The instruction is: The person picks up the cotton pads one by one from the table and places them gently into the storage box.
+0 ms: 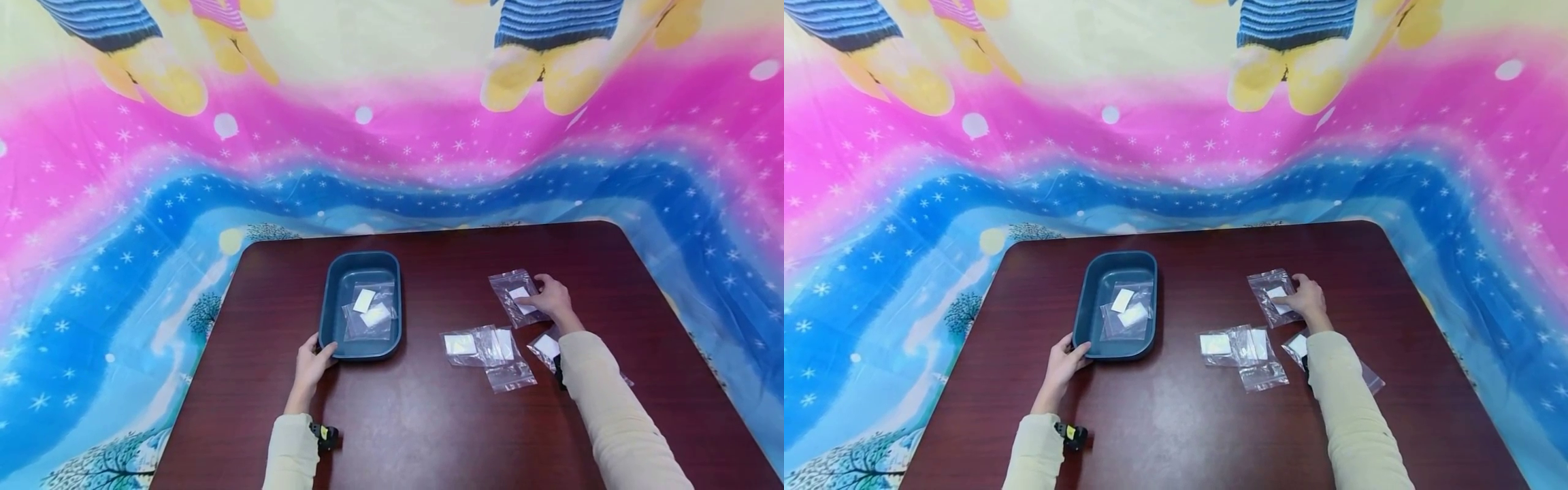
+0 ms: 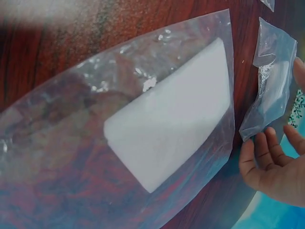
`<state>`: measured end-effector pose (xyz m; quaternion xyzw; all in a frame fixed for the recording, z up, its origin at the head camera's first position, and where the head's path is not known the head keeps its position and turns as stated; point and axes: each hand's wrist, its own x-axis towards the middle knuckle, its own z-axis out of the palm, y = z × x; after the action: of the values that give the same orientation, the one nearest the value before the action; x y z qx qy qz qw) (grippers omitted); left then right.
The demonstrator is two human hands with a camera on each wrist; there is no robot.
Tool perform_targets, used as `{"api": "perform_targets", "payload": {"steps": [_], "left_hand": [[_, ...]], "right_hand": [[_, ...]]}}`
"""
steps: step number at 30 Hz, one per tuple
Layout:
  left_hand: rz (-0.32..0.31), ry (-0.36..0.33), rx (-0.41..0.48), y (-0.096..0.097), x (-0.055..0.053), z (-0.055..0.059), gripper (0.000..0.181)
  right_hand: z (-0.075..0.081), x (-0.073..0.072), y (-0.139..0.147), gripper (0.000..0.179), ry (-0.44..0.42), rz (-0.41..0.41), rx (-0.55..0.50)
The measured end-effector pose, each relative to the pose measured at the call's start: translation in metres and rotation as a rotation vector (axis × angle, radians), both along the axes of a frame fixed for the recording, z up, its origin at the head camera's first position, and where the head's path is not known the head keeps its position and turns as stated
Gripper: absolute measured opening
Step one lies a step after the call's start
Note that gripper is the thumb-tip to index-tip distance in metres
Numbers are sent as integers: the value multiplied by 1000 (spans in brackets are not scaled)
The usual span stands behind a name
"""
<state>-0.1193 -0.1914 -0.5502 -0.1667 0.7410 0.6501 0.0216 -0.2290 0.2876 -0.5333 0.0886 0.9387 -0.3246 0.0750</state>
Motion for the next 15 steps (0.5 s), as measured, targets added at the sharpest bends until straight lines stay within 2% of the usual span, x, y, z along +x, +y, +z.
{"api": "perform_targets", "payload": {"steps": [5,8,12,15], "left_hand": [[0,2,-6,0,0,1,49],[-1,1,-8,0,0,1,49],[-4,-2,-2,0,0,2,50],[-3,0,-1,0,-1,2,50]], "right_hand": [[0,-1,0,89,-43,-4,31],[0,0,-1,87,-52,1,77],[0,1,-1,70,-50,-7,122],[1,2,-1,53,-53,-23,119]]}}
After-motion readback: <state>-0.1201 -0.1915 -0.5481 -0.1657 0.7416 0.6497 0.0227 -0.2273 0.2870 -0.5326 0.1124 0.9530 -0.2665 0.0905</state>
